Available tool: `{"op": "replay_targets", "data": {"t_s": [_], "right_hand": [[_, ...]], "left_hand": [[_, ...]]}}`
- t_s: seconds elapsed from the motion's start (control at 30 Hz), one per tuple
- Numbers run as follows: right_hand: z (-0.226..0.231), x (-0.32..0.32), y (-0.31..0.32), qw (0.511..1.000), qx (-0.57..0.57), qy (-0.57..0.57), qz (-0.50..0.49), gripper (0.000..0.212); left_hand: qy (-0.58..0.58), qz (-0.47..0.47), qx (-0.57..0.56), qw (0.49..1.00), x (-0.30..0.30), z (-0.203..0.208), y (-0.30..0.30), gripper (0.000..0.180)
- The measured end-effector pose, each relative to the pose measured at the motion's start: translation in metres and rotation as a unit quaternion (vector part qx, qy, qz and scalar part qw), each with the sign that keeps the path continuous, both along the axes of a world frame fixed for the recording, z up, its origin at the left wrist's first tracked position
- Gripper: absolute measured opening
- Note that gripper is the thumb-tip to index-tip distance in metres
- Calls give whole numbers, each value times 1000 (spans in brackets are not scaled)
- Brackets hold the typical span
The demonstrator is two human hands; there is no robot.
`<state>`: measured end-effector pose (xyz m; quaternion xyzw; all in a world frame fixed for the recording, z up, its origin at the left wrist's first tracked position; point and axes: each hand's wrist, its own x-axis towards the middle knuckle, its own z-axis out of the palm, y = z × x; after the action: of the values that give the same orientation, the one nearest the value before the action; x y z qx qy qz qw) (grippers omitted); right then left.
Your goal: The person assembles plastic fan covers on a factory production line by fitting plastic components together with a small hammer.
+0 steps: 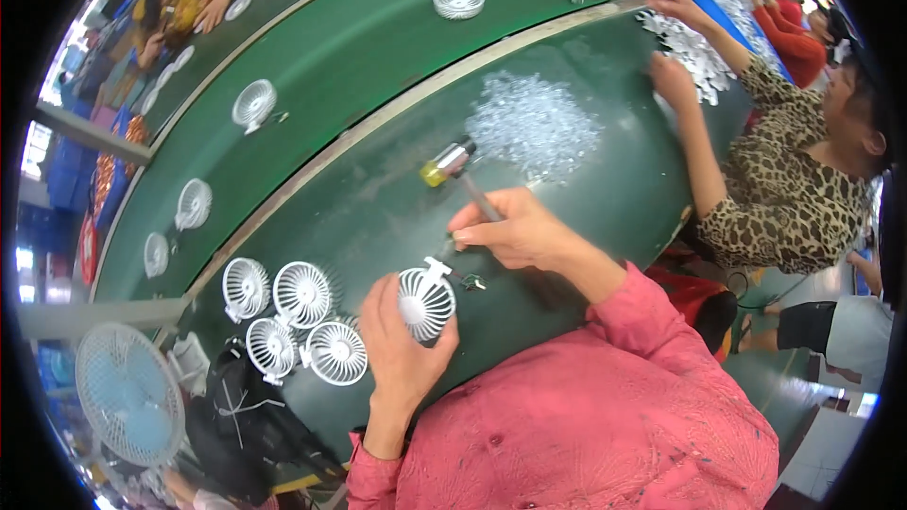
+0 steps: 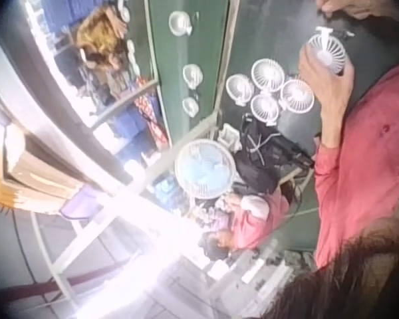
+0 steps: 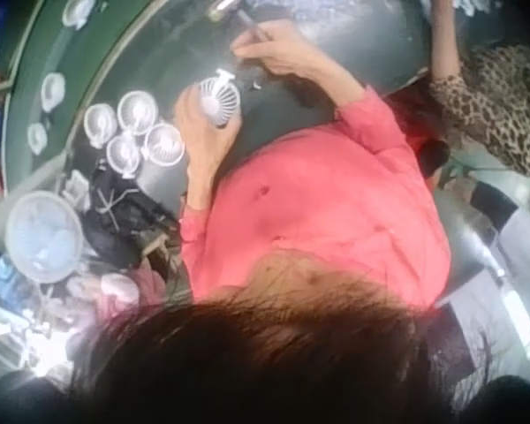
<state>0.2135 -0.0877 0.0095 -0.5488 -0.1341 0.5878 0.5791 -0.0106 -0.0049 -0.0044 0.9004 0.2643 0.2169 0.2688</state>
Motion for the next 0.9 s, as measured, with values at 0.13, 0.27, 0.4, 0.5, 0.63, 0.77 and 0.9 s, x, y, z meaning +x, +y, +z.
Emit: {"op": "replay_targets", "data": {"t_s": [0.13,0.27,0.4,0.5,0.63,0.77,0.9], "right_hand": [[-10,-11,1,995,6,95,20,18],[-16,-18,2,984,14,174,28,19],[-13,-27,4,980,9,197,37,20],[-9,-31,7,982,1,178,59,23],[-12,-33,5,982,3,179,64,24],[-18,-33,2,979,46,188,59,23],[-17,-34,0,978,71,192,49,23]], "left_hand": [[-45,-26,-49,997,-5,7,1,81],[-87,-48,-59,993,-7,7,-1,82],[-99,-64,-67,991,-8,9,-1,82],[-104,-61,-67,990,-8,8,-2,82],[-106,-61,-77,989,-6,8,-1,82],[-107,-62,-111,986,-6,4,1,80],[-97,-63,-117,986,-5,5,5,80]]}}
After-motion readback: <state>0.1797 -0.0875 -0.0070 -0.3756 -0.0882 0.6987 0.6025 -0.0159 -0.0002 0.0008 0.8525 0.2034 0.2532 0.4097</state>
